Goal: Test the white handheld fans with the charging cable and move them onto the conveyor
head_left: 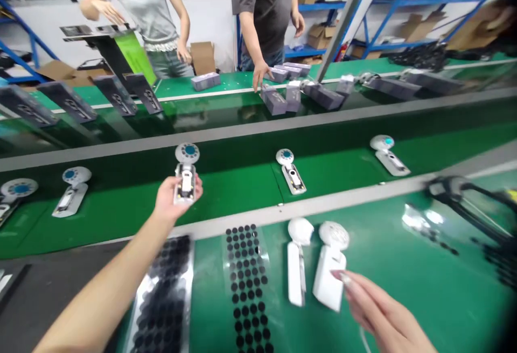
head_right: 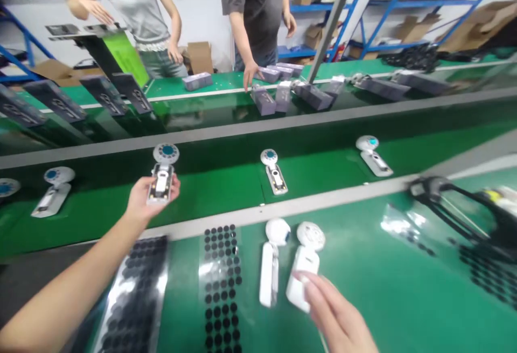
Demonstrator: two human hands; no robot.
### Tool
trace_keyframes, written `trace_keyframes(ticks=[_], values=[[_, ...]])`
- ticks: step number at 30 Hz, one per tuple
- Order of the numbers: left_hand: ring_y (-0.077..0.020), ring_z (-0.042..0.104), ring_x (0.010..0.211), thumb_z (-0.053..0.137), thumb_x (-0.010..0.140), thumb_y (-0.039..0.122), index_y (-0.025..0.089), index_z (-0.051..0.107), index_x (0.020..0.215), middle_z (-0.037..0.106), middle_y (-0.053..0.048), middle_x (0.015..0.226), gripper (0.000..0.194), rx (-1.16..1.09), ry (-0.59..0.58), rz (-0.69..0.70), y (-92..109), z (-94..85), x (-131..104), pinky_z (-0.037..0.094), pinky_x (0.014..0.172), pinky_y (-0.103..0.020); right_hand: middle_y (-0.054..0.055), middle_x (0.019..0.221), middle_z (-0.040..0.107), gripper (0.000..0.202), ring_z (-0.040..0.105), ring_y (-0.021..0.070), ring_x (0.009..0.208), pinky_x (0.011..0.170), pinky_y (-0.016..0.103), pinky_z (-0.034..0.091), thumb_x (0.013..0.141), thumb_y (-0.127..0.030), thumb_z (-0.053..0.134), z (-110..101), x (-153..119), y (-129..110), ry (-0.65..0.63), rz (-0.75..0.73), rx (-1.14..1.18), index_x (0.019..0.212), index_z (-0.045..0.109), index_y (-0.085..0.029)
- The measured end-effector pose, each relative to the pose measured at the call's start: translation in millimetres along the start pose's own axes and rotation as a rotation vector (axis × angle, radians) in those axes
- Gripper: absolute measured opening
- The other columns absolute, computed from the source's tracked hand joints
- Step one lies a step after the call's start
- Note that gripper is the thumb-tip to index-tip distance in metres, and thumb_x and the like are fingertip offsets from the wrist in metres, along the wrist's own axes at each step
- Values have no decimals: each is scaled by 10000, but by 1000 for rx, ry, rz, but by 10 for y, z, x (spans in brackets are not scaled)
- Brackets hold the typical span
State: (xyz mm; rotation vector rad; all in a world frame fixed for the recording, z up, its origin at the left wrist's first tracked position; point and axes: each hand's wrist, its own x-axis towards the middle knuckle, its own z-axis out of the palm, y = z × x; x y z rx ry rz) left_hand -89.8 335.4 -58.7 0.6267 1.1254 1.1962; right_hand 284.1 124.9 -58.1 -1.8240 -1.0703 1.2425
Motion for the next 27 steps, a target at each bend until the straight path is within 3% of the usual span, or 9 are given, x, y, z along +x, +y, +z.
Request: trace_keyframes(ticks=[3, 5, 9, 15, 22, 27], values=[[-145, 569, 722, 497, 718, 265, 141, 587, 973, 587, -60, 814, 297, -323, -208, -259, -349, 560, -835, 501, 617, -276, 40, 805, 658, 287, 589, 186, 712, 626, 287, 478, 830, -454, 495, 278, -232, -475, -146, -104, -14, 963, 627, -236], [-147, 582, 682, 506, 785, 281, 143, 598, 994, 604, -56, 800, 267, -404, -280, -438, -494, 842, -1311, 514, 591, -294, -1, 701, 616, 186, 529, 131, 605, 565, 246, 431, 848, -375, 496, 408, -359, -668, -253, -194, 48, 876, 591, -218], [-146, 598, 607, 420, 858, 536, 128, 627, 908, 629, -52, 766, 460, -324, -276, -565, -589, 1123, -1891, 522, 530, -288, -26, 680, 588, 108, 498, 93, 596, 557, 219, 390, 862, -296, 508, 511, -578, -770, -355, -309, 153, 839, 545, -197], [-149, 602, 519, 405, 808, 641, 139, 635, 849, 660, -59, 712, 553, -109, -229, -431, -607, 1170, -2288, 489, 458, -250, -27, 680, 590, 93, 535, 94, 625, 587, 228, 417, 851, -274, 523, 465, -856, -673, -405, -334, 208, 811, 529, -190], [-126, 547, 494, 499, 696, 709, 131, 648, 792, 631, -41, 634, 604, 77, -169, -227, -699, 1161, -2540, 441, 439, -215, -28, 667, 586, 110, 538, 96, 609, 573, 231, 428, 836, -282, 544, 370, -1024, -611, -434, -375, 100, 785, 540, -184], [-108, 489, 435, 514, 707, 682, 124, 649, 735, 594, -35, 570, 575, 155, -215, -269, -758, 1172, -2653, 374, 392, -199, -29, 637, 571, 114, 511, 90, 568, 534, 229, 404, 825, -257, 532, 325, -1045, -569, -503, -353, -5, 739, 524, -183]])
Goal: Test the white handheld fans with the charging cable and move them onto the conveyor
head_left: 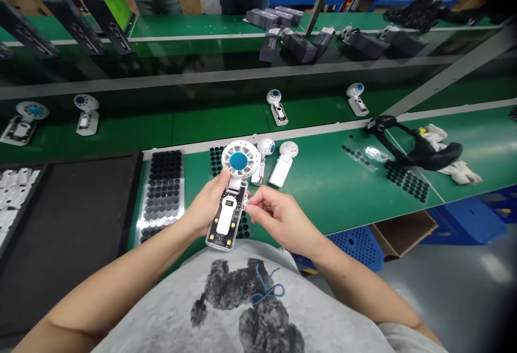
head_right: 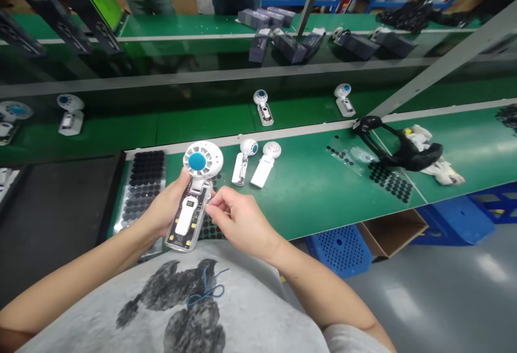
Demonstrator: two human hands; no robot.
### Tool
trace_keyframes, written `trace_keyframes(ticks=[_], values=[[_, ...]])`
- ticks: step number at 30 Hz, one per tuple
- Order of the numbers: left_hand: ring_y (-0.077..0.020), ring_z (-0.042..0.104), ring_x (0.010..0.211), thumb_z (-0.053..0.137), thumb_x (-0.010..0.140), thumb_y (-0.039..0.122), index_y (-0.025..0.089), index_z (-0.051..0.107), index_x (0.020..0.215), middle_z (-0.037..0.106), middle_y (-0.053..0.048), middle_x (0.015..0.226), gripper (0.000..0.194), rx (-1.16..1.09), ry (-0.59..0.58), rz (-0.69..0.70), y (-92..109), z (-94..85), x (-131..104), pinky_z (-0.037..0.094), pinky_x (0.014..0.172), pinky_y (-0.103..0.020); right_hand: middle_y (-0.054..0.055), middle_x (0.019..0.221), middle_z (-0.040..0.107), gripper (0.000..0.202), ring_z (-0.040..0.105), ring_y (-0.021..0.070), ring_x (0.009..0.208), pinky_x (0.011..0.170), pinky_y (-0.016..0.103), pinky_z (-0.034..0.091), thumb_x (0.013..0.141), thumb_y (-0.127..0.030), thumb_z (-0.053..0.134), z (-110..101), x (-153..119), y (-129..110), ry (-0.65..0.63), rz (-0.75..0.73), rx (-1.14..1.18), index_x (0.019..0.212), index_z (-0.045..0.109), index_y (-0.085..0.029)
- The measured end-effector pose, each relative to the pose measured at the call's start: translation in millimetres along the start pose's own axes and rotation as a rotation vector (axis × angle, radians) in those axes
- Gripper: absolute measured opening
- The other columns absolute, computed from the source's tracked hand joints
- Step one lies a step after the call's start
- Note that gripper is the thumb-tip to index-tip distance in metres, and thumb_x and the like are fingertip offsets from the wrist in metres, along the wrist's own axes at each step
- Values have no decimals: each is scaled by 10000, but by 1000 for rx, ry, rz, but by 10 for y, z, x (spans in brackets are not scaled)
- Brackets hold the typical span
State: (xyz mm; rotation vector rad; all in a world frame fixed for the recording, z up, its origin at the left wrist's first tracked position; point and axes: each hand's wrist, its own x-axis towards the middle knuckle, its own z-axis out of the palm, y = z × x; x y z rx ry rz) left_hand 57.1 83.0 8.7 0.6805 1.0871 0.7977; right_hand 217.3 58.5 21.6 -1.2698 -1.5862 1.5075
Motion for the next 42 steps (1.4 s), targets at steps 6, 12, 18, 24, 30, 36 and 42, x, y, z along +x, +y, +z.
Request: trace_keyframes(ticks=[6, 12, 18, 24, 30, 36, 42], values=[[-116, 506, 441, 473, 769, 637, 133, 645, 726, 596, -53, 586, 534, 4, 15, -14, -70, -7, -34, 391, 397, -207, -21, 637, 583, 112, 530, 105, 586, 563, 250, 427, 821, -265, 530, 32, -36, 137, -7, 34, 39, 741, 516, -187], [-136, 575, 527, 657, 731, 424, 173, 579, 925, 620, -33, 703, 327, -35, -61, -6, -118, -10, -43, 474, 464, -224, -14, 698, 589, 97, 541, 115, 647, 612, 255, 421, 850, -269, 487, 57, 28, 175, -93, 42, -36, 796, 517, -195], [-127, 564, 469, 605, 781, 397, 150, 530, 852, 601, -28, 656, 267, -79, 229, 82, -52, -451, 242, 483, 423, -237, -52, 538, 423, 276, 376, 90, 486, 486, 231, 308, 877, -384, 437, -288, 44, 511, 77, 100, -188, 712, 537, -186], [-120, 593, 543, 619, 781, 388, 144, 511, 921, 635, -47, 763, 301, -160, 151, 34, -392, -651, 706, 520, 474, -244, -7, 669, 547, 130, 510, 132, 629, 621, 253, 405, 822, -276, 577, -144, 167, 1142, 97, 50, -465, 746, 635, -188], [-129, 609, 590, 670, 729, 408, 145, 493, 884, 622, -36, 784, 353, -181, 180, 53, -954, -615, 975, 548, 535, -277, 52, 890, 612, 108, 552, 185, 851, 763, 275, 407, 823, -197, 598, 237, 287, 1462, -13, 45, -655, 874, 693, -202], [-151, 618, 593, 681, 701, 455, 150, 495, 872, 626, -38, 785, 396, -185, 208, 78, -1006, -674, 1013, 550, 527, -296, 48, 887, 617, 89, 550, 187, 887, 752, 255, 399, 809, -198, 627, 256, 287, 1456, -51, 124, -766, 870, 691, -209], [-163, 627, 612, 687, 705, 427, 146, 500, 884, 625, -45, 784, 383, -190, 220, 73, -979, -633, 999, 549, 527, -296, 27, 842, 603, 74, 563, 170, 740, 643, 254, 381, 772, -238, 671, 307, 374, 1452, -46, 209, -765, 840, 677, -211]])
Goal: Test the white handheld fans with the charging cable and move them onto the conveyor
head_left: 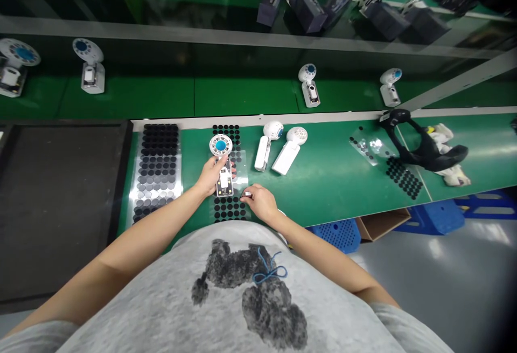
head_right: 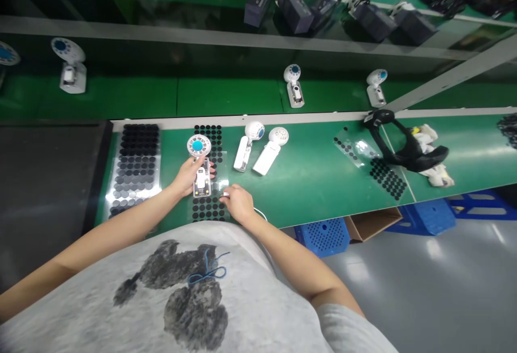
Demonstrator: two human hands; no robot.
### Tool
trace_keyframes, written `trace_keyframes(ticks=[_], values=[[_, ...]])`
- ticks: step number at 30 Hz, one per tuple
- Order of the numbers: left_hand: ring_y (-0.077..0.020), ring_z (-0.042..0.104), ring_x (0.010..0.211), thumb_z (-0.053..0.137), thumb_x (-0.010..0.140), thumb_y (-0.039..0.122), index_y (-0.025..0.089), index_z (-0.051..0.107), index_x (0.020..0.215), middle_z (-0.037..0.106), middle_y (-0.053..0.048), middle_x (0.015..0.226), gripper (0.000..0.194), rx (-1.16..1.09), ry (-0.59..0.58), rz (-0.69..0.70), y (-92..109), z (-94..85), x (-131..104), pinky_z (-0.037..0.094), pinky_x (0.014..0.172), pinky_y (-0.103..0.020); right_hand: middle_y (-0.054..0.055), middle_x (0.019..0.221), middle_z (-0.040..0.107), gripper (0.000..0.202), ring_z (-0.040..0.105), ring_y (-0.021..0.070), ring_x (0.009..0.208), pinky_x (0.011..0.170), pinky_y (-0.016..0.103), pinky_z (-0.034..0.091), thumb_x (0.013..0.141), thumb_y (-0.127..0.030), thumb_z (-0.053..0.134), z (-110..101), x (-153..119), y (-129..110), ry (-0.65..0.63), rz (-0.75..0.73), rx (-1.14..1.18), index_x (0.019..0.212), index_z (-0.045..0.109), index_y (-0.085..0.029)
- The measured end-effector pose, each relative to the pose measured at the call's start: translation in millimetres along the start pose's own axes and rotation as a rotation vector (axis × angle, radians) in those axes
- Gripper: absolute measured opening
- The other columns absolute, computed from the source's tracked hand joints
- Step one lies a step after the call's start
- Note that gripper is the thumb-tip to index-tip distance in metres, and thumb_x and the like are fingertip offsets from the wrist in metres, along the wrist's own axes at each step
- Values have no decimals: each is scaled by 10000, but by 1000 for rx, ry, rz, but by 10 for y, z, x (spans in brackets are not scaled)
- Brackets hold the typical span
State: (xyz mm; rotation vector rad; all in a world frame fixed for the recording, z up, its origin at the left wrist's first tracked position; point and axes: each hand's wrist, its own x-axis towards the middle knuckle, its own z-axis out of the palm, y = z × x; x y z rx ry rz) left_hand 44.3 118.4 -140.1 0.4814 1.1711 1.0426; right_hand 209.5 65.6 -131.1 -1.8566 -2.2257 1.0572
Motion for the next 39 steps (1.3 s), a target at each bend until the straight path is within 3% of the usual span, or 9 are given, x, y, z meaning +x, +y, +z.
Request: trace_keyframes(ticks=[8, 15, 19, 24, 29, 33, 36, 39], values=[[-163, 632, 616, 685, 715, 404, 139, 501, 895, 628, -54, 791, 369, -28, 26, -1, 21, 11, -26, 549, 525, -290, 14, 795, 551, 28, 516, 147, 710, 669, 258, 371, 796, -164, 618, -114, -103, -81, 19, -51, 183, 814, 633, -179], [-145, 632, 611, 672, 734, 395, 141, 492, 878, 630, -50, 785, 343, -40, 31, -7, -15, 4, 12, 548, 544, -272, -4, 735, 473, 94, 451, 135, 665, 653, 268, 368, 811, -251, 557, -541, -150, -194, 124, -91, 481, 761, 552, -172], [-141, 623, 589, 656, 757, 377, 144, 495, 878, 623, -39, 751, 308, -45, 33, -46, 87, 43, -36, 548, 542, -282, -51, 606, 374, 217, 340, 98, 533, 512, 234, 297, 829, -363, 507, -806, -144, -227, 67, -82, 640, 717, 485, -179], [-184, 626, 621, 479, 863, 415, 114, 571, 876, 627, -85, 770, 315, -82, -117, -170, 590, 246, -460, 560, 595, -375, -72, 583, 316, 245, 241, 70, 493, 459, 232, 187, 808, -396, 567, -1278, -391, -465, -28, -125, 931, 727, 490, -178], [-173, 613, 651, 389, 910, 346, 124, 603, 906, 624, -73, 789, 309, -137, -315, -238, 1091, 580, -1119, 550, 605, -330, -33, 678, 488, 105, 427, 81, 597, 535, 219, 334, 809, -236, 593, -1700, -725, -838, 33, -303, 871, 736, 554, -172], [-183, 626, 763, 443, 893, 323, 158, 596, 949, 633, -50, 839, 232, -131, -368, -150, 1242, 774, -1457, 543, 705, -322, -37, 691, 527, 56, 478, 84, 602, 531, 211, 379, 794, -181, 612, -1817, -922, -1019, 61, -352, 838, 793, 557, -183], [-217, 606, 938, 439, 896, 302, 161, 603, 960, 638, -50, 907, 226, -112, -353, -45, 1284, 847, -1576, 518, 815, -327, -56, 645, 515, 41, 442, 68, 528, 494, 206, 368, 796, -175, 609, -1832, -1004, -1076, 108, -372, 730, 801, 571, -191], [-247, 592, 992, 445, 891, 319, 169, 610, 966, 639, -46, 897, 235, -89, -336, -13, 1304, 870, -1645, 519, 827, -346, -59, 630, 521, 79, 448, 70, 524, 507, 210, 382, 808, -169, 584, -1839, -1050, -1110, 161, -408, 598, 733, 582, -193]])
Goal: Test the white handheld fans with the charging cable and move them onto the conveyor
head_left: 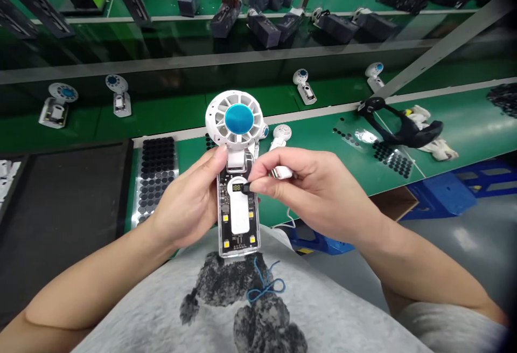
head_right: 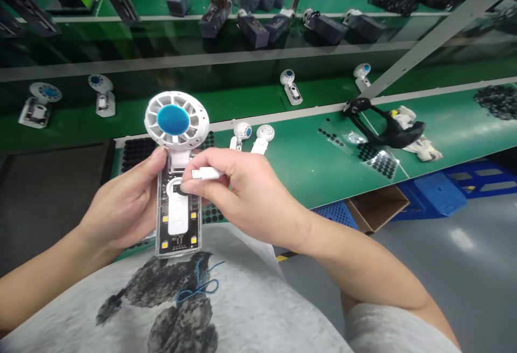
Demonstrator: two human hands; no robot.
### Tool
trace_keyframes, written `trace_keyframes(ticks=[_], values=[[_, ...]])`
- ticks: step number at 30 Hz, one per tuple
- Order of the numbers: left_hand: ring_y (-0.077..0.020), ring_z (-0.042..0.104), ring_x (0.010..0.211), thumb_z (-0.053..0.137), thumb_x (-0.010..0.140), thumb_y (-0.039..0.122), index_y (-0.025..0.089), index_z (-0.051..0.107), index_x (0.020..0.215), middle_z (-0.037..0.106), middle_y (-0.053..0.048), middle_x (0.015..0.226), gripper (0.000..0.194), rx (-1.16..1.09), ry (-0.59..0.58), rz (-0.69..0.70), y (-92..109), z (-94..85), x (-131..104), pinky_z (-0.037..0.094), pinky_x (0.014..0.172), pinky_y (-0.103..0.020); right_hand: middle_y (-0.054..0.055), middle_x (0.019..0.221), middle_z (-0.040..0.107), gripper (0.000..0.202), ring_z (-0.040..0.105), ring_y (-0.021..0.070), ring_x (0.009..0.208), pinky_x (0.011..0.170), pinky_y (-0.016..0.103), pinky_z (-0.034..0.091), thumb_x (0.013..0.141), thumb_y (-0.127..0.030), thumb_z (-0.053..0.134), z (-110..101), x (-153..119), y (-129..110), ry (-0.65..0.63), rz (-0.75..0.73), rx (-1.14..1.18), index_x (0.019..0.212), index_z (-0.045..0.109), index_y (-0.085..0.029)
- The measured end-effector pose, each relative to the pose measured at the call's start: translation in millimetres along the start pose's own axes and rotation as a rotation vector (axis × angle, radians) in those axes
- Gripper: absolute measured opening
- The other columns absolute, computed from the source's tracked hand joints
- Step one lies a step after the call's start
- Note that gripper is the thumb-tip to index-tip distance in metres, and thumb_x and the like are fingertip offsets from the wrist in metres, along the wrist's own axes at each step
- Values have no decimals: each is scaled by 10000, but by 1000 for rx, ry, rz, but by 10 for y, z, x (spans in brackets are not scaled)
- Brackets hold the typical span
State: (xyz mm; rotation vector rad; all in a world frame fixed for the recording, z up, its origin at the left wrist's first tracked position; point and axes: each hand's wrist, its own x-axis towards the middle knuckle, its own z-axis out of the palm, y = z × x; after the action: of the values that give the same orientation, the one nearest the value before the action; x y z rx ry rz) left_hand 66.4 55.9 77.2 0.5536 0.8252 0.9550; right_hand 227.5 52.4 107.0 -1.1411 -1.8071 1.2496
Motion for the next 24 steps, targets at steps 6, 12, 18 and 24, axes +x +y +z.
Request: trace_keyframes(ticks=[6, 12, 18, 24], values=[[-248, 590, 998, 485, 868, 341, 193, 613, 988, 642, -34, 886, 230, 44, 22, 63, -15, 17, -99, 526, 821, -336, -30, 729, 543, 118, 519, 116, 693, 624, 243, 432, 840, -158, 544, 8, -27, -83, 24, -98, -152, 743, 588, -208], [-235, 578, 1027, 499, 864, 352, 207, 602, 1024, 639, -23, 922, 240, 66, -11, 122, -19, 10, -153, 512, 850, -320, -11, 756, 490, 133, 496, 140, 770, 659, 267, 427, 853, -189, 550, 20, -9, -130, 8, -117, -225, 733, 602, -213], [-226, 578, 1027, 448, 890, 316, 206, 611, 1016, 634, -19, 900, 233, 87, -11, 153, -26, 11, -171, 522, 816, -299, -13, 734, 462, 136, 489, 127, 725, 629, 256, 424, 857, -170, 533, 72, -16, -125, 15, -118, -260, 739, 592, -205], [-237, 569, 1045, 453, 886, 334, 223, 614, 1033, 635, -22, 934, 244, 109, 34, 137, -28, 12, -158, 533, 795, -298, -3, 741, 473, 123, 493, 131, 722, 625, 259, 426, 855, -175, 531, 90, -6, -99, 5, -119, -291, 753, 594, -203]])
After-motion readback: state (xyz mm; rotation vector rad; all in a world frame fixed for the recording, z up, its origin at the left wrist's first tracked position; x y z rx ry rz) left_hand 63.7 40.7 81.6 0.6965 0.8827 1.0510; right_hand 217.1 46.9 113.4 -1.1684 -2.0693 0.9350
